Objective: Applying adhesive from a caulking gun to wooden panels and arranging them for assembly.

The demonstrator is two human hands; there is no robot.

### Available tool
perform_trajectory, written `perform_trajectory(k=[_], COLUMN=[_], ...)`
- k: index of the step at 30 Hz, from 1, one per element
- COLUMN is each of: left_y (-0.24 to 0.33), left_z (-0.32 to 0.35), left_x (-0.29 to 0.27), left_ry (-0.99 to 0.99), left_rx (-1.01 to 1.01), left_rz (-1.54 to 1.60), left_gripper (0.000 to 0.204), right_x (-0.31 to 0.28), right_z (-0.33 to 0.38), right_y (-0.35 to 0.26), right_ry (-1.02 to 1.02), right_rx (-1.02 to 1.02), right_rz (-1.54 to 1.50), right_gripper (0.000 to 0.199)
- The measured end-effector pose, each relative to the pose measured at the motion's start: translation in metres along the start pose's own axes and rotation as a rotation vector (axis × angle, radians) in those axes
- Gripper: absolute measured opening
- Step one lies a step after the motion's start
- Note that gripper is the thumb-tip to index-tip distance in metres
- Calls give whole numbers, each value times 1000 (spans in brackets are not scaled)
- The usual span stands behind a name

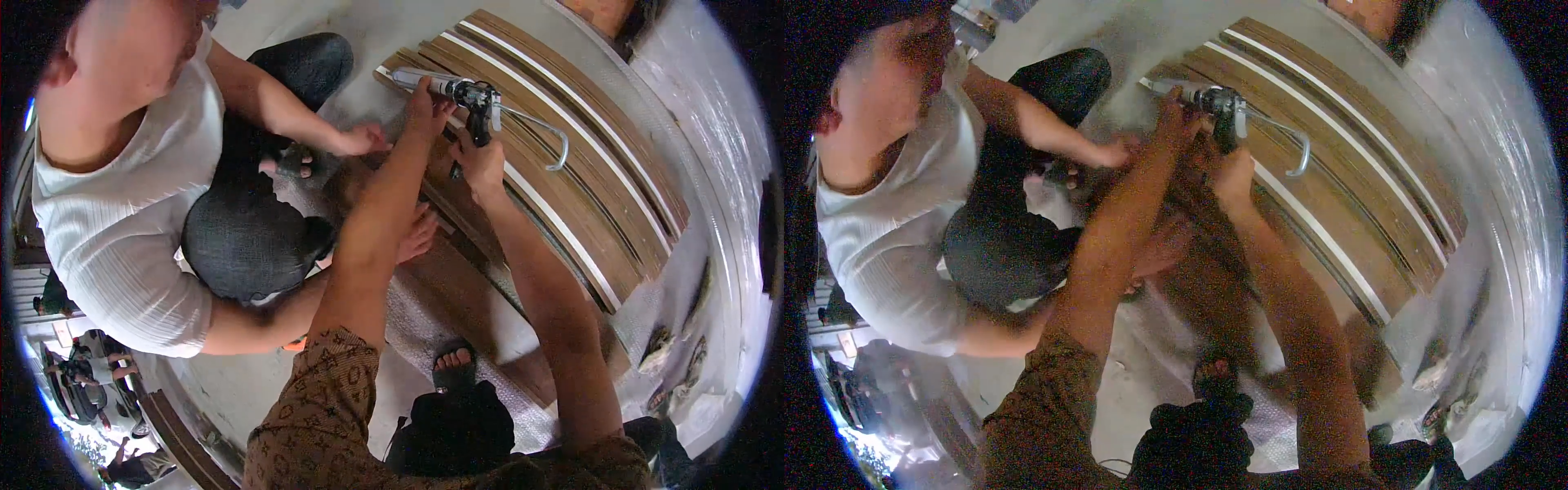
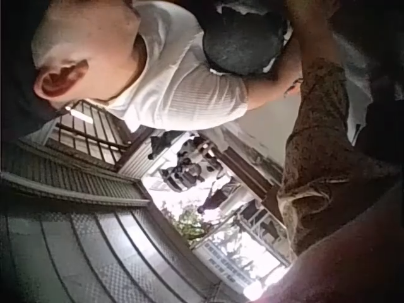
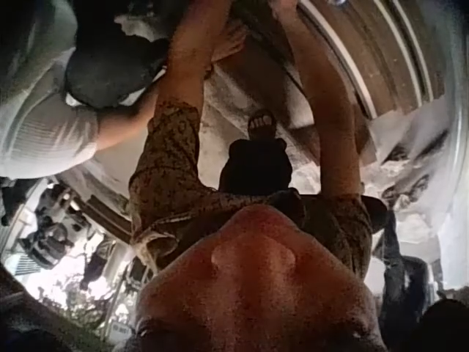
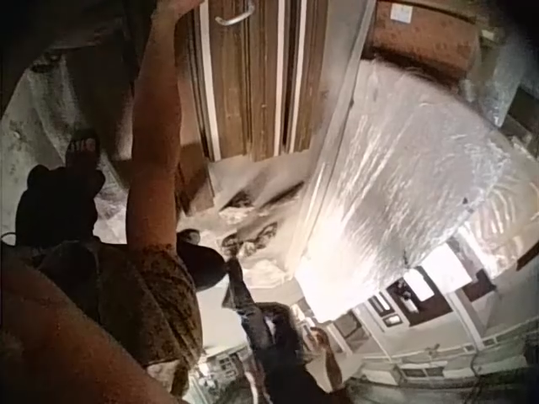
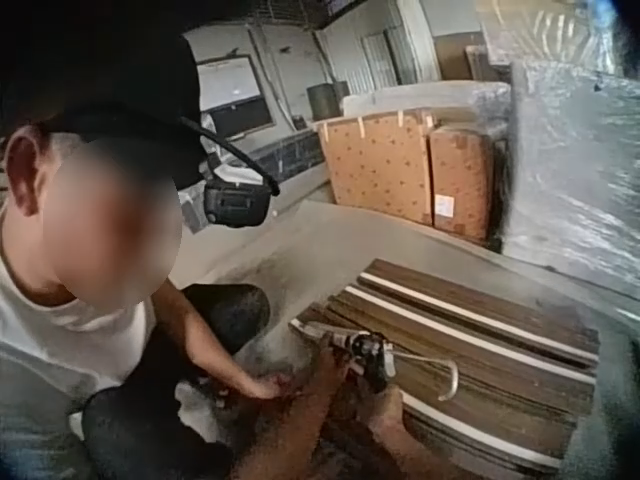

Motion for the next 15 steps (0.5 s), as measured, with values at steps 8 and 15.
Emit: perform_trajectory(k=[8,15], left_y=[31,-7], left_z=[-6,-1], left_x=[8,9], left_ry=[-495,-287], left_rx=[277,189], left_rz=[209,-397], left_gripper=[54,26], right_x=[14,-6], right_z=[3,-29], right_y=[-17,27], right_ry=[-7,84], right_rx=[-144,-113], right_rz=[-15,69], right_gripper=[29,27])
Point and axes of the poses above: each hand's wrist, its own z-axis away from the middle knuckle, its own x-axis out of the palm, y = z × x, the point moved 5 cm from there along -z, towards the middle knuckle, and after that the axes turned 13 degrees about x, right-handed, at the moved point
